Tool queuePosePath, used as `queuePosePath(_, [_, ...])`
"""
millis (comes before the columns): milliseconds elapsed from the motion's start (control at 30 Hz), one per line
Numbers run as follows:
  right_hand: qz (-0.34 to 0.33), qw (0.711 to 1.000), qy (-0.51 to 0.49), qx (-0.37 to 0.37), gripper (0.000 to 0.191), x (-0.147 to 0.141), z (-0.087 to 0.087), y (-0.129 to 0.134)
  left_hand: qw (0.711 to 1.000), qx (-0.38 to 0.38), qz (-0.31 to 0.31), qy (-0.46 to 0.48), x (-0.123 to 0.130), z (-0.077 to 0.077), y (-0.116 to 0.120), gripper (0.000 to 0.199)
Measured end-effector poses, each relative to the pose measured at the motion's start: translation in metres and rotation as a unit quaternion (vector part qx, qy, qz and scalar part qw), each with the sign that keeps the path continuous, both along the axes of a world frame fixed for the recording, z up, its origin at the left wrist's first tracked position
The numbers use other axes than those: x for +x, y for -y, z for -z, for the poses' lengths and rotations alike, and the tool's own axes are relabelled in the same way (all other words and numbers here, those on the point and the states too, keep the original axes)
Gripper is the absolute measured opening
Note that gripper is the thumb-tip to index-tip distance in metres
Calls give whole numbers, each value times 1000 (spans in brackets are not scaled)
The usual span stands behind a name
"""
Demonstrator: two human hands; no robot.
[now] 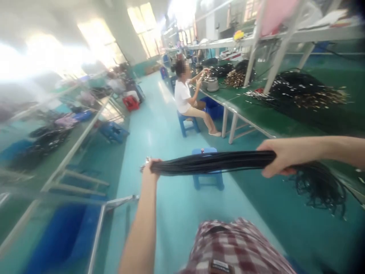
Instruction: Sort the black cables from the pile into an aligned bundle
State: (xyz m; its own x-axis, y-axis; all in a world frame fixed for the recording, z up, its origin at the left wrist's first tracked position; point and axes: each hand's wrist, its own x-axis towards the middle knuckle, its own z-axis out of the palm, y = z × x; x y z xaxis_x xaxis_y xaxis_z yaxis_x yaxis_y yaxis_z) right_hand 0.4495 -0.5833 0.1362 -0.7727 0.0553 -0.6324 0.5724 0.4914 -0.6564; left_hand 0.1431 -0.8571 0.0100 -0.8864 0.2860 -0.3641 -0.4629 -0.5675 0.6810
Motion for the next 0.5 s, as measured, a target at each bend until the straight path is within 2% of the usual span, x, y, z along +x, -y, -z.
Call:
queuePosePath(133, [62, 997, 19, 39, 6, 20, 27, 2, 994, 103, -17, 20, 19, 23, 7, 29])
queuePosePath(233, [66, 997, 21, 29, 6, 33, 47, 6, 984, 173, -4, 30, 32, 29, 13, 29])
queuePosePath(333, [48, 998, 28, -1, 15, 38, 61, 8, 972, 231, 28, 32, 36, 29, 15, 38])
queuePosePath(433, [47, 999, 22, -5, 17, 37, 65, 5, 973, 227, 40, 31, 32, 29, 14, 47])
queuePosePath(500, [46, 999, -1, 3, 21, 34, 59, 3, 979, 196, 25, 43, 28, 30, 12, 48])
